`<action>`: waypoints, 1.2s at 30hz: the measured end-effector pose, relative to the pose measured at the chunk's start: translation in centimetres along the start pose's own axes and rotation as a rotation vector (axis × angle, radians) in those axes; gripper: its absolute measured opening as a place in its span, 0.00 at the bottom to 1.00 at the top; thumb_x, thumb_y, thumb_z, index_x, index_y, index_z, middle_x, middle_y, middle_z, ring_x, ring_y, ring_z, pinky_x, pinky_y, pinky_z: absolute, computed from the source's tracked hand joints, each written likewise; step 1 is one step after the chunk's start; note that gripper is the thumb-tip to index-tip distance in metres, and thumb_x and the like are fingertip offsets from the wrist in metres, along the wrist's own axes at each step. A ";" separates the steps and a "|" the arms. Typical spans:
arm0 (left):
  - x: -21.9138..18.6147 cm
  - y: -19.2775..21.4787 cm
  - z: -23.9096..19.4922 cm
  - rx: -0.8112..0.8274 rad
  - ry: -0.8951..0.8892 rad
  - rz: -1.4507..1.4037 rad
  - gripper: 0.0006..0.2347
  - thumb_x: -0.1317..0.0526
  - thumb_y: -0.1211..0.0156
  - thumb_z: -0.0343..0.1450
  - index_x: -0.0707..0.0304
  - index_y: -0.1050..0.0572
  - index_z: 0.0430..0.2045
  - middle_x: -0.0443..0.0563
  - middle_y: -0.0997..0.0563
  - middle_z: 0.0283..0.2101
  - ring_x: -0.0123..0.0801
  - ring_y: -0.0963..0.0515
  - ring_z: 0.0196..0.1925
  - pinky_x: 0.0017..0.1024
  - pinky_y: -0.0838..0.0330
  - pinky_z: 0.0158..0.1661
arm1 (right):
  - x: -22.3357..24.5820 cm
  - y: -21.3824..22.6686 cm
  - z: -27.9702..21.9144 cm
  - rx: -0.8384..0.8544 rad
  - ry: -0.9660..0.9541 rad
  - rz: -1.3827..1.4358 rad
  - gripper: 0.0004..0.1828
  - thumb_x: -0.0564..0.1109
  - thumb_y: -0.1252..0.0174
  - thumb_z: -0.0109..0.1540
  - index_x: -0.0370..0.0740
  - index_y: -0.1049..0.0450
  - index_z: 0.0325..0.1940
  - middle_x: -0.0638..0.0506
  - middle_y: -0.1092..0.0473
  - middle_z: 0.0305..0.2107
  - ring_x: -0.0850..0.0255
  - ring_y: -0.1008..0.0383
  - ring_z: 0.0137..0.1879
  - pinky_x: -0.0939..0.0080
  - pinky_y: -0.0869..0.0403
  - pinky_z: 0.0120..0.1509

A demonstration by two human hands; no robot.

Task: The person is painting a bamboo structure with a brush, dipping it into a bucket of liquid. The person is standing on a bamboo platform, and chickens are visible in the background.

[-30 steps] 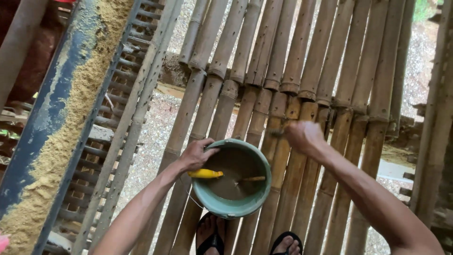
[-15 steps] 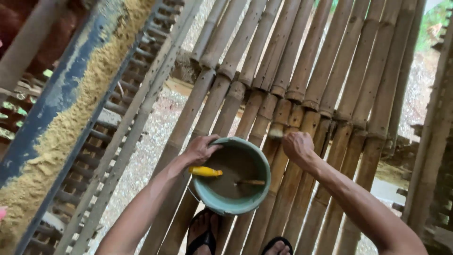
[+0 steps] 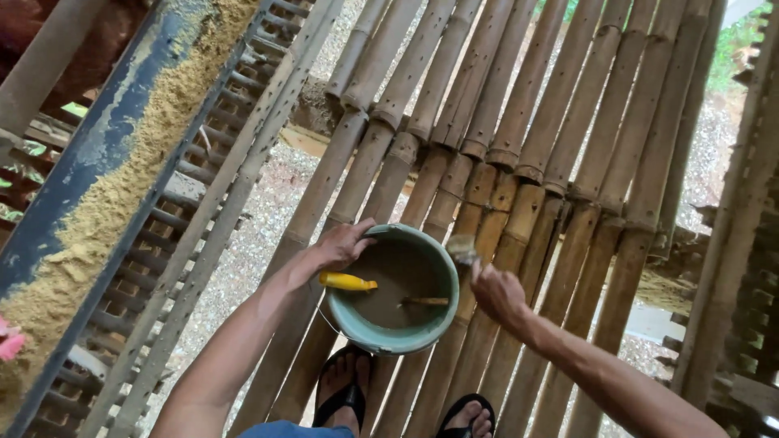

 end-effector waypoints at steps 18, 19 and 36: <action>-2.8 1.0 -1.7 0.089 -0.008 -0.126 0.07 0.59 0.43 0.73 0.47 0.30 0.43 0.70 0.19 0.40 0.66 0.21 0.51 0.54 0.25 0.51 | -6.8 5.2 2.7 0.493 -0.031 0.434 0.17 0.50 0.47 0.58 0.65 0.18 0.46 0.48 0.20 0.30 0.48 0.17 0.43 0.46 0.19 0.52; -3.2 1.3 -2.0 0.094 -0.009 -0.122 0.07 0.59 0.43 0.73 0.47 0.30 0.43 0.70 0.19 0.40 0.66 0.21 0.51 0.54 0.25 0.51 | -7.7 3.6 3.4 0.494 -0.035 0.438 0.17 0.50 0.47 0.58 0.65 0.18 0.46 0.48 0.20 0.30 0.48 0.17 0.43 0.46 0.19 0.52; -0.7 -0.4 -0.8 0.109 0.040 -0.118 0.08 0.59 0.40 0.71 0.48 0.27 0.43 0.68 0.18 0.41 0.63 0.20 0.52 0.53 0.26 0.52 | -1.7 -2.3 -3.3 0.218 -0.090 0.349 0.09 0.49 0.46 0.61 0.57 0.24 0.44 0.51 0.27 0.19 0.49 0.18 0.30 0.46 0.21 0.32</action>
Point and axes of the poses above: each hand's wrist, its own z-axis towards the middle knuckle, its own y-axis out of the back of the hand, x = y × z, the point moved 10 cm from there along z, towards the middle knuckle
